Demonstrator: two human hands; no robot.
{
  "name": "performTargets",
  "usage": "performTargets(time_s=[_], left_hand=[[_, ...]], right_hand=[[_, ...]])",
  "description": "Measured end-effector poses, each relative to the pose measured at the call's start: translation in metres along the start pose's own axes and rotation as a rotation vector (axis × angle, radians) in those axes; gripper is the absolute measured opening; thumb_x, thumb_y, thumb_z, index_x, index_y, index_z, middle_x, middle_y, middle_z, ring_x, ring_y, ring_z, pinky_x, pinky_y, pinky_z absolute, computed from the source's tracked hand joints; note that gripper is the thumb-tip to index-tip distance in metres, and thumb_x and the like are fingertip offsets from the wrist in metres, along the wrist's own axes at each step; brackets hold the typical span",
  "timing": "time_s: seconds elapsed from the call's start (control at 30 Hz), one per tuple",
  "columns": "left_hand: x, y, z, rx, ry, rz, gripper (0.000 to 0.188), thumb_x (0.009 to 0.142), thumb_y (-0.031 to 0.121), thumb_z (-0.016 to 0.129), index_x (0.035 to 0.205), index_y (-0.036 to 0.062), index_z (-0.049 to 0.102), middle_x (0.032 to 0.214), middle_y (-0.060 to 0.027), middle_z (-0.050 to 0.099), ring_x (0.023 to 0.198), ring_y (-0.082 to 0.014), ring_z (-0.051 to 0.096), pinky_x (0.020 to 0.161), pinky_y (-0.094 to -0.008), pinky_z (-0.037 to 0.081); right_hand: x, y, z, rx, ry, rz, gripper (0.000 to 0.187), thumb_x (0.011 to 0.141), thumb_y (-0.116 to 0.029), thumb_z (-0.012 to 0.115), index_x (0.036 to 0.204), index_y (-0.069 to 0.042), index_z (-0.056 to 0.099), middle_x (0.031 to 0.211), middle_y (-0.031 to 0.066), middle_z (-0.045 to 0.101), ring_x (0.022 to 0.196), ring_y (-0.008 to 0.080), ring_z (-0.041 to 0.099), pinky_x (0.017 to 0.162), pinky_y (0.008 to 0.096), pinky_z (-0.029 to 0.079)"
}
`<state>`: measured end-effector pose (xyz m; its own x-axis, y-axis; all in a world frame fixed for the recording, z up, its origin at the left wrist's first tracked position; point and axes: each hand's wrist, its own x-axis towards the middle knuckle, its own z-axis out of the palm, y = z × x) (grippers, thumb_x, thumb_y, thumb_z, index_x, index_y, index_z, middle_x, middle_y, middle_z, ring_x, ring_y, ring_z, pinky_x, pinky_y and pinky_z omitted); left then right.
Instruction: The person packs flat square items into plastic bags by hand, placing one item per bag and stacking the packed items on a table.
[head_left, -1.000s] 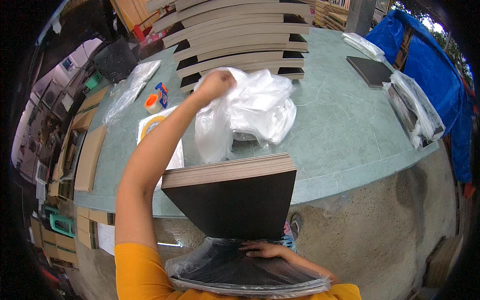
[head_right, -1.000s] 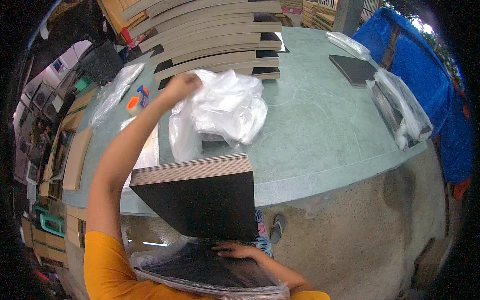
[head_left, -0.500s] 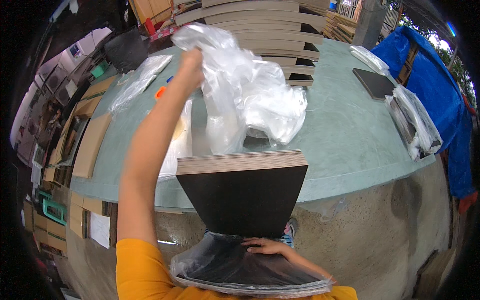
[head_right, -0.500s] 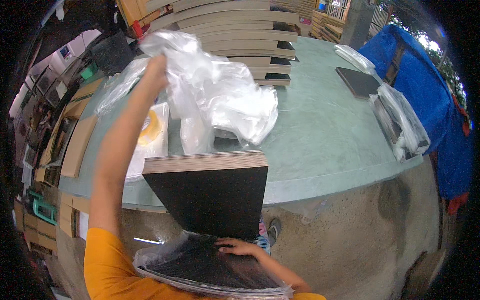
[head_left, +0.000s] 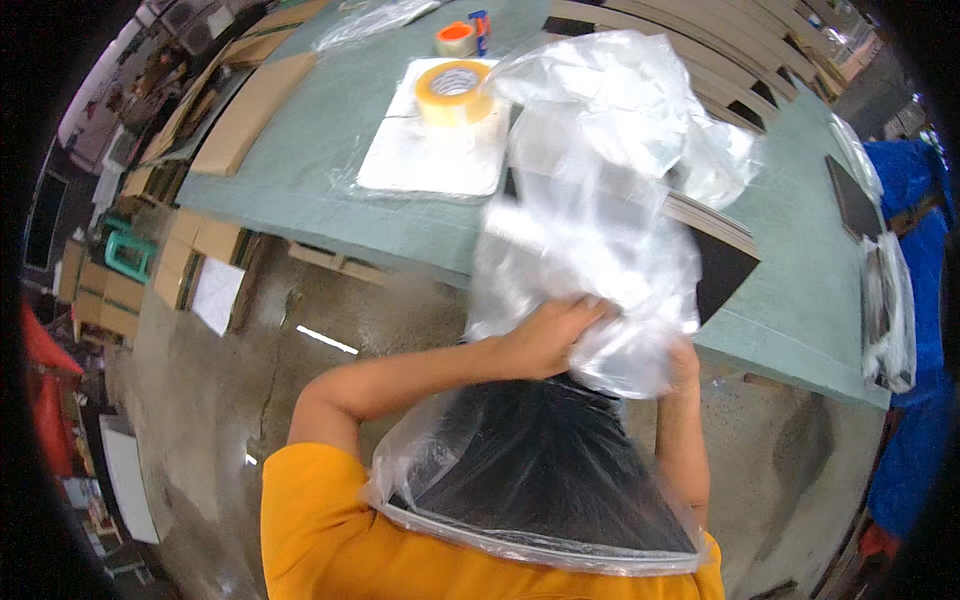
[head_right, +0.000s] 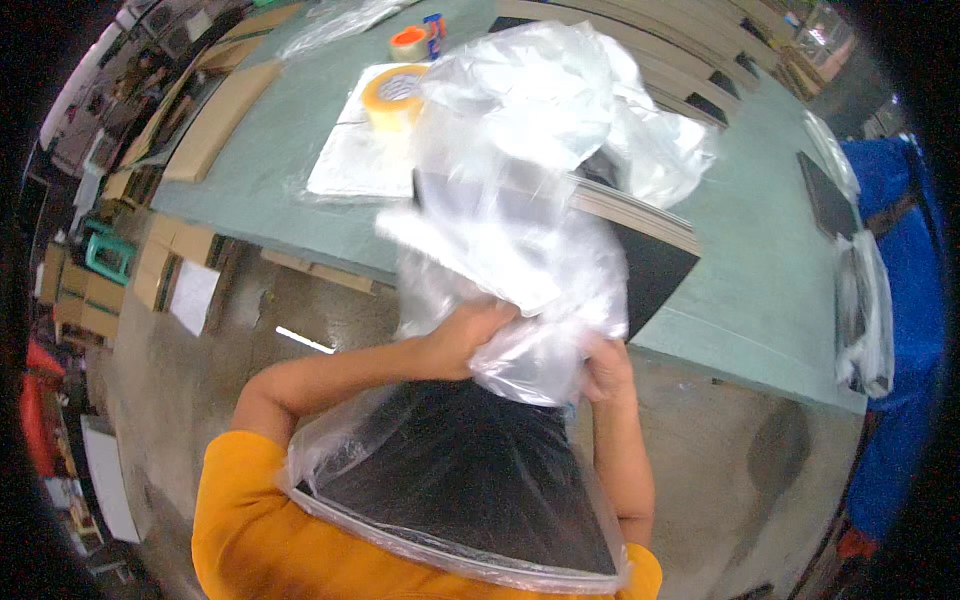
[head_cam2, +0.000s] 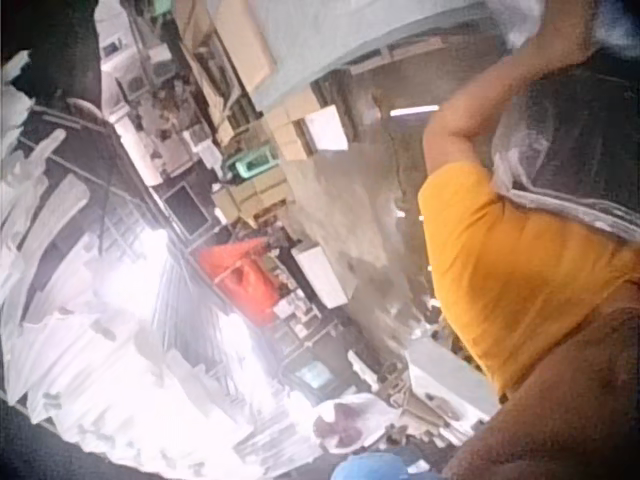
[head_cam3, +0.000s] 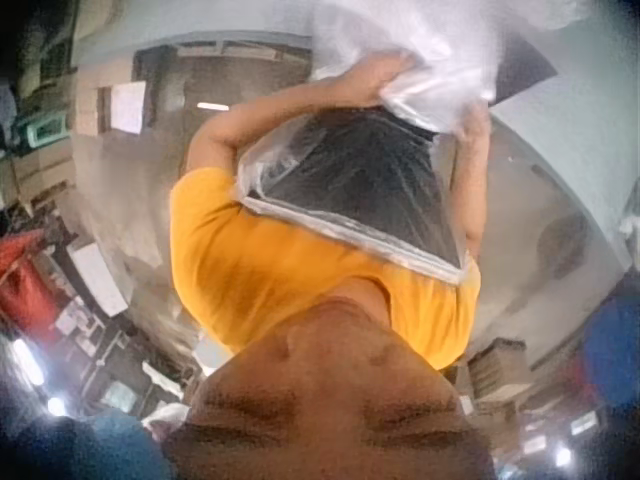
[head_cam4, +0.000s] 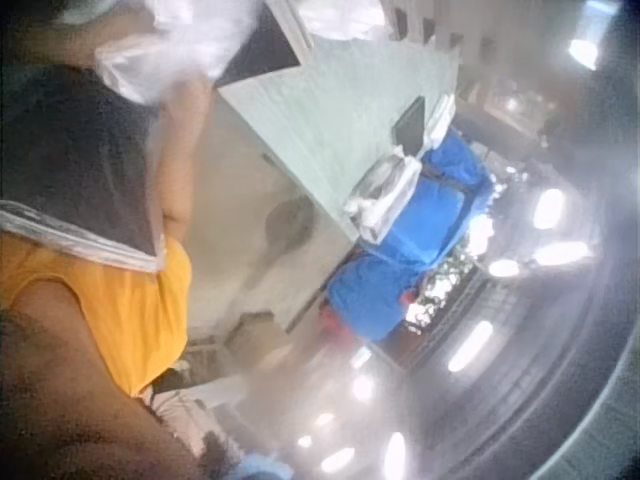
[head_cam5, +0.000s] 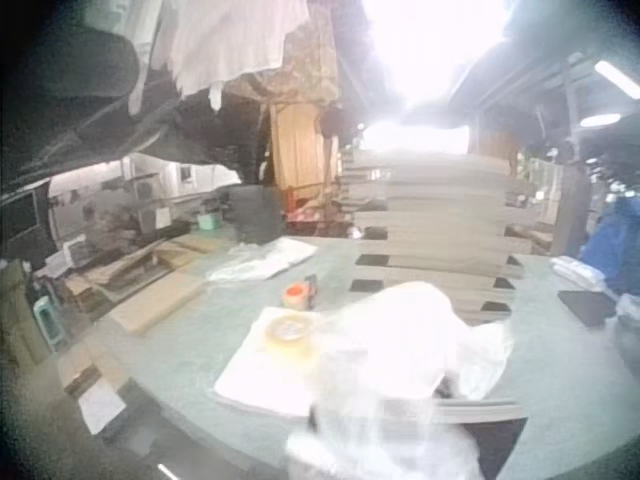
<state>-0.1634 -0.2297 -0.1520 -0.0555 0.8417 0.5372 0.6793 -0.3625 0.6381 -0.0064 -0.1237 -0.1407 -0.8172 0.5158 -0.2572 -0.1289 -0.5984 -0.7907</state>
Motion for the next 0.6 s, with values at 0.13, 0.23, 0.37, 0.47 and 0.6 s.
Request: performTargets(time_s=[0.13,0.23,0.37,0.47,0.6], left_hand=[[-0.023,0.021,-0.032,-0.193,-0.851,-0.482,0.043,0.070,0.021,0.062,0.103,-0.0026,0.048,0.102,-0.0217,0.051,0.096,-0.0343,0.049,0.083,-0.0376,0.039],[-0.061,-0.014,-0.024,0.029,-1.091,-0.099,0.039,0.072,0.024,0.063,0.098,-0.0022,0.051,0.095,-0.0186,0.055,0.087,-0.0294,0.054,0.076,-0.0359,0.043],[-0.007,0.019,-0.067,-0.466,-1.024,-0.599,0.034,0.078,0.027,0.060,0.098,-0.0005,0.054,0.088,-0.0098,0.058,0.081,-0.0155,0.053,0.071,-0.0298,0.043],[0.046,0.060,-0.084,-0.777,-0.656,-0.581,0.029,0.082,0.023,0.056,0.097,-0.0016,0.054,0.084,-0.0074,0.059,0.077,-0.0122,0.053,0.069,-0.0267,0.044],[0.073,0.053,-0.105,-0.590,-0.549,-0.918,0.038,0.088,0.034,0.045,0.106,0.0016,0.052,0.095,-0.0030,0.057,0.084,-0.0083,0.050,0.075,-0.0236,0.042]], right_hand=[[-0.016,-0.005,0.005,-0.760,0.134,0.211,0.022,0.072,-0.014,0.064,0.087,0.001,0.059,0.073,0.0043,0.060,0.061,0.0120,0.057,0.055,0.0267,0.047],[-0.032,0.038,-0.052,-1.237,-0.288,0.748,0.034,0.067,-0.027,0.070,0.084,0.000,0.060,0.071,0.0099,0.060,0.066,0.0158,0.058,0.055,0.0285,0.047],[-0.054,-0.041,-0.012,-1.071,0.090,-0.016,0.069,0.057,-0.039,0.076,0.108,0.000,0.050,0.093,0.0141,0.058,0.089,0.0203,0.056,0.074,0.0311,0.044],[-0.055,-0.079,0.037,-0.603,-0.335,-0.360,0.093,0.054,-0.033,0.078,0.127,-0.001,0.030,0.115,0.0154,0.049,0.106,0.0246,0.048,0.088,0.0357,0.037],[-0.054,-0.092,0.009,-0.256,-0.099,-0.132,0.073,0.067,-0.035,0.068,0.122,0.002,0.036,0.112,0.0145,0.051,0.104,0.0251,0.049,0.088,0.0365,0.039]])
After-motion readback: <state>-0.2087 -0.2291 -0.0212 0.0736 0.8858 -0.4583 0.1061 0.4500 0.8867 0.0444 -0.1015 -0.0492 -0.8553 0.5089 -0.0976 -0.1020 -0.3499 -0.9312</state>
